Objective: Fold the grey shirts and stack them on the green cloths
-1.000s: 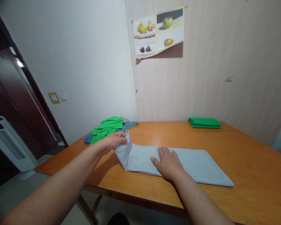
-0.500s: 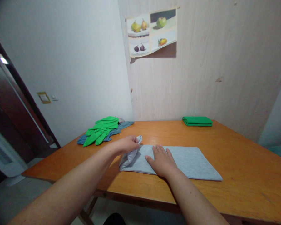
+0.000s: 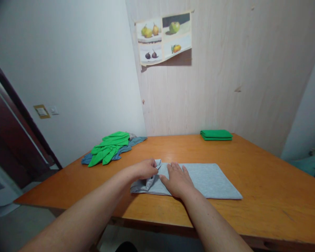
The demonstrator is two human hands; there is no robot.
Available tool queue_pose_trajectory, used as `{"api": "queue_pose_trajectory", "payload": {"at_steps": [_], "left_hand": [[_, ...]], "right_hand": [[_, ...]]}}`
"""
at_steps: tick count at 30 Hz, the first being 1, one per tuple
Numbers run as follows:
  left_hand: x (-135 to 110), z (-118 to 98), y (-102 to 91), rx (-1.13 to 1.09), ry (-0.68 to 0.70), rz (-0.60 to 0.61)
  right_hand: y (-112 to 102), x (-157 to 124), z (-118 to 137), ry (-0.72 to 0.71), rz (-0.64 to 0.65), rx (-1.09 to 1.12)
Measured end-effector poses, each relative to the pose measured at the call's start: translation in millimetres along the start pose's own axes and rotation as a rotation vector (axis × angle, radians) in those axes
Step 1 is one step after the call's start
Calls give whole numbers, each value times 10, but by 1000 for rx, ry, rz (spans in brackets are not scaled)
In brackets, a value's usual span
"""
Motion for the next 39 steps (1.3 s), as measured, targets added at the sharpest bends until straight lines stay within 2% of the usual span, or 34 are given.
{"api": "queue_pose_trajectory", "payload": {"at_steps": [5, 8, 14, 18, 21, 26, 33, 39], "left_hand": [[-59, 9, 71, -95, 16, 62], [-57, 31, 25, -213, 54, 63], [25, 226, -295, -278, 119, -253], [-34, 289, -251, -219, 207, -320], [-101, 276, -76, -166, 282, -286], [-174, 243, 188, 134, 370, -185], [-182, 248, 263, 227, 327, -53], [-156, 221, 327, 258, 302, -3]], "right_hand": [[11, -1, -5, -4, -8, 0], [22, 2, -11, 0, -7, -3], [23, 10, -9, -7, -20, -11], [7, 1, -2, 2, -8, -19], [-3, -3, 4, 7, 5, -23], [0, -1, -4, 18, 32, -33], [38, 7, -25, 22, 42, -44], [49, 6, -38, 19, 29, -48]]}}
Point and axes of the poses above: each hand's wrist, its own x-axis towards the middle knuckle, its own y-axis out of the palm, z = x × y, the point moved 6 cm from there along x, towards the middle knuckle, and after that the axes turned 8 degrees about -y, right-handed, at the moved point
